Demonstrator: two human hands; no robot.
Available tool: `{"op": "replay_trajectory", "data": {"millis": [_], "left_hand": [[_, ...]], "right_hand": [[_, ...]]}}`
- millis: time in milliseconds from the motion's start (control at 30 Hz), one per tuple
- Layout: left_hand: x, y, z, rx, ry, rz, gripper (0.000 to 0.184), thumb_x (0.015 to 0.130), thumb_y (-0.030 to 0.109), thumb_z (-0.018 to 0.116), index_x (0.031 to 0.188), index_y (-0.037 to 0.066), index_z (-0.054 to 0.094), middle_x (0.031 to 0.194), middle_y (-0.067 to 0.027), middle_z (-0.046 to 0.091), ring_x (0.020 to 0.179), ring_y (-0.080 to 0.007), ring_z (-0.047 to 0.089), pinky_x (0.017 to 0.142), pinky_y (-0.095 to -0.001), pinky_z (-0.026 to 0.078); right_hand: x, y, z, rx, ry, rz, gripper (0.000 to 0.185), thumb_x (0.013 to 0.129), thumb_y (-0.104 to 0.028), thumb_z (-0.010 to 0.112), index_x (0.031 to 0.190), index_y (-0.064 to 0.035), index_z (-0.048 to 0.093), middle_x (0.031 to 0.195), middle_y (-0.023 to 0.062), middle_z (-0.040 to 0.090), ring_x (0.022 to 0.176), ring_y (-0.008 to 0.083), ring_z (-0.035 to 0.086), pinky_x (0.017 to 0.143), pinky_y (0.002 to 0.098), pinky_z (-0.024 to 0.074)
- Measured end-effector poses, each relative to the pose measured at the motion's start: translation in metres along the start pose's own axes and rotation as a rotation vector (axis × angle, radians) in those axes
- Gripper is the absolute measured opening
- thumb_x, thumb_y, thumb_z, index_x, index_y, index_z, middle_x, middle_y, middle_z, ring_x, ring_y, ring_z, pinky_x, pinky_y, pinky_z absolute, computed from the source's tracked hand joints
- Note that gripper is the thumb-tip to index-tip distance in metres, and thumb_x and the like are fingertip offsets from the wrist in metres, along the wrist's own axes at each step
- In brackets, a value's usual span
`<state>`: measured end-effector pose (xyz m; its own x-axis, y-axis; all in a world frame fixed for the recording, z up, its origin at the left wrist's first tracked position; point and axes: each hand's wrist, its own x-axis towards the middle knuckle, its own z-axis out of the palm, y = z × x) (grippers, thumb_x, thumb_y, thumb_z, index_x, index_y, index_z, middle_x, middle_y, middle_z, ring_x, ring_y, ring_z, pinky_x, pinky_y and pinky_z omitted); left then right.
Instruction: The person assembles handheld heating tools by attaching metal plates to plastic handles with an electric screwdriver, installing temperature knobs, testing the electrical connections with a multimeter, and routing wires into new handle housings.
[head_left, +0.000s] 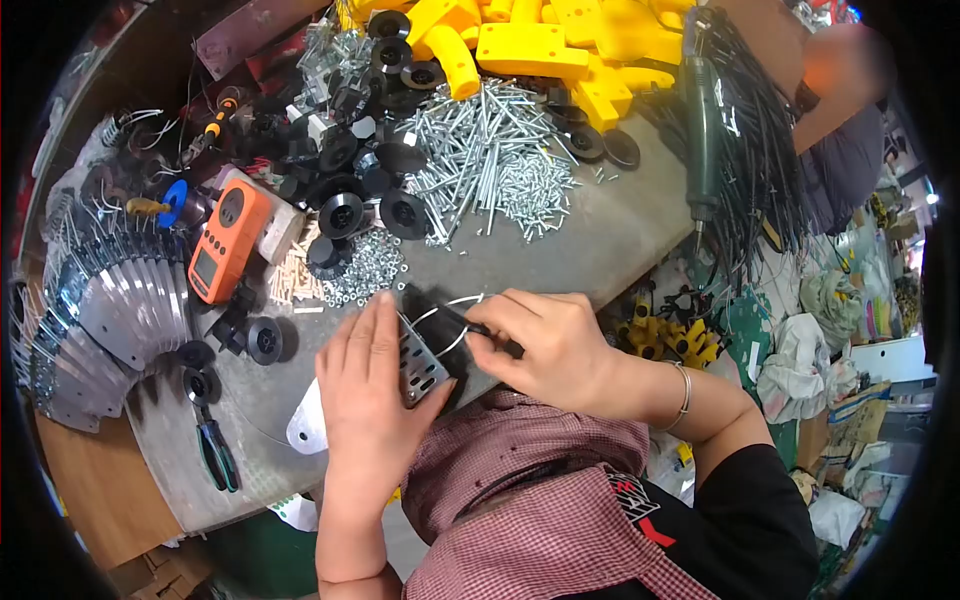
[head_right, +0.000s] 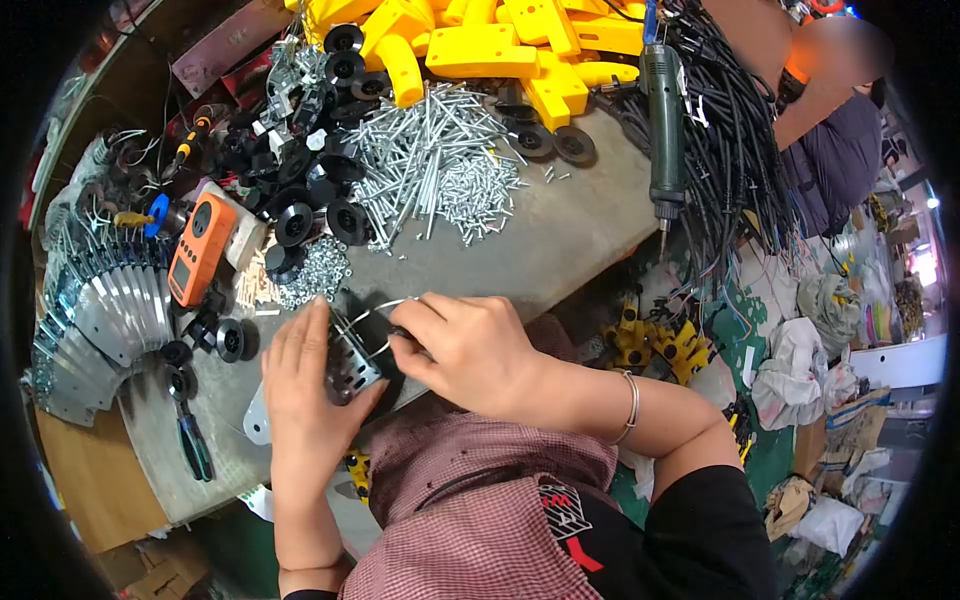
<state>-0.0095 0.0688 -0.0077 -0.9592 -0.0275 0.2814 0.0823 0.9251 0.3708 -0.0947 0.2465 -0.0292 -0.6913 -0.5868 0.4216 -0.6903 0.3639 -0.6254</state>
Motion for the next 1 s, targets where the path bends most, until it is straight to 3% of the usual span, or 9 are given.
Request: {"op": "replay_trajectory", "data": {"millis": [100,233,300,367,433,600,733,833,1000], "left_hand": [[-0.002,-0.010,0.012,-0.055,-0.005,0.074,0.099,0.057,0.023,0.087,0.139,-0.003,0.038,0.126,-0.0191,0.054,0.115,-0.0358,0.051,0.099,-0.0483,0.035],[0.003,-0.002,-0.002,-0.145,-0.138,-0.003,0.101,0.060,0.032,0.085,0.142,0.001,0.035,0.135,-0.0220,0.045,0.115,-0.0393,0.047,0.099,-0.0501,0.034],[0.005,0.001,0.007,-0.043,-0.132,0.018,0.097,0.060,0.040,0.083,0.140,0.006,0.039,0.139,-0.0219,0.041,0.119,-0.0414,0.044,0.100,-0.0492,0.035],[0.008,0.005,0.015,-0.014,-0.136,0.030,0.082,0.063,0.030,0.083,0.132,0.006,0.046,0.133,-0.0216,0.044,0.114,-0.0420,0.046,0.098,-0.0491,0.036],[0.003,0.003,0.017,-0.086,-0.090,-0.010,0.071,0.064,0.021,0.082,0.125,0.005,0.049,0.127,-0.0212,0.046,0.111,-0.0422,0.046,0.096,-0.0492,0.037],[-0.005,0.005,0.011,-0.046,-0.135,0.031,0.082,0.062,0.029,0.084,0.131,0.002,0.048,0.134,-0.0223,0.045,0.121,-0.0406,0.045,0.100,-0.0473,0.038],[-0.002,0.000,0.013,-0.115,-0.125,0.073,0.078,0.072,0.033,0.081,0.137,0.007,0.046,0.131,-0.0258,0.046,0.115,-0.0451,0.047,0.097,-0.0509,0.038],[-0.002,0.001,0.012,-0.079,-0.173,0.081,0.086,0.069,0.034,0.082,0.140,0.007,0.043,0.133,-0.0265,0.045,0.118,-0.0452,0.045,0.099,-0.0507,0.037],[-0.003,0.005,0.016,-0.039,-0.106,0.119,0.089,0.066,0.034,0.084,0.140,0.008,0.043,0.134,-0.0263,0.046,0.118,-0.0449,0.046,0.099,-0.0508,0.038]], "right_hand": [[-0.002,-0.010,0.004,0.121,-0.144,0.048,0.018,0.079,-0.013,0.073,0.090,-0.0041,0.062,0.074,0.0083,0.064,0.061,0.0240,0.065,0.055,0.0329,0.0521],[-0.007,0.004,0.008,0.279,-0.170,-0.068,0.032,0.086,-0.014,0.065,0.116,-0.0031,0.059,0.082,0.0155,0.066,0.068,0.0317,0.066,0.061,0.0385,0.0538],[-0.002,-0.001,0.002,-0.023,-0.274,0.049,0.040,0.088,-0.018,0.061,0.126,-0.0060,0.053,0.095,0.0124,0.065,0.080,0.0314,0.066,0.066,0.0398,0.0545],[-0.004,0.008,0.008,-0.240,-0.341,-0.012,0.037,0.086,-0.021,0.061,0.120,-0.0077,0.055,0.093,0.0084,0.062,0.085,0.0272,0.064,0.066,0.0378,0.0539],[-0.003,0.012,0.002,-0.238,-0.313,-0.114,0.015,0.080,-0.020,0.060,0.090,-0.0093,0.058,0.084,0.0056,0.057,0.083,0.0234,0.062,0.062,0.0366,0.0526],[0.038,0.046,-0.041,-0.571,-0.419,-0.093,0.011,0.077,-0.020,0.060,0.083,-0.0112,0.061,0.083,0.0064,0.058,0.080,0.0240,0.063,0.061,0.0383,0.0527],[0.126,0.092,-0.059,-0.405,0.078,-0.001,0.023,0.085,-0.026,0.064,0.092,-0.0047,0.060,0.077,0.0127,0.062,0.075,0.0340,0.064,0.065,0.0449,0.0516],[0.186,0.093,-0.043,-0.386,0.012,0.266,0.043,0.079,-0.025,0.065,0.111,0.0003,0.053,0.087,0.0177,0.068,0.085,0.0341,0.067,0.071,0.0452,0.0533],[0.222,0.116,-0.008,-0.234,0.197,0.415,0.046,0.075,-0.024,0.065,0.112,0.0013,0.054,0.090,0.0190,0.068,0.087,0.0354,0.066,0.075,0.0446,0.0528]]}}
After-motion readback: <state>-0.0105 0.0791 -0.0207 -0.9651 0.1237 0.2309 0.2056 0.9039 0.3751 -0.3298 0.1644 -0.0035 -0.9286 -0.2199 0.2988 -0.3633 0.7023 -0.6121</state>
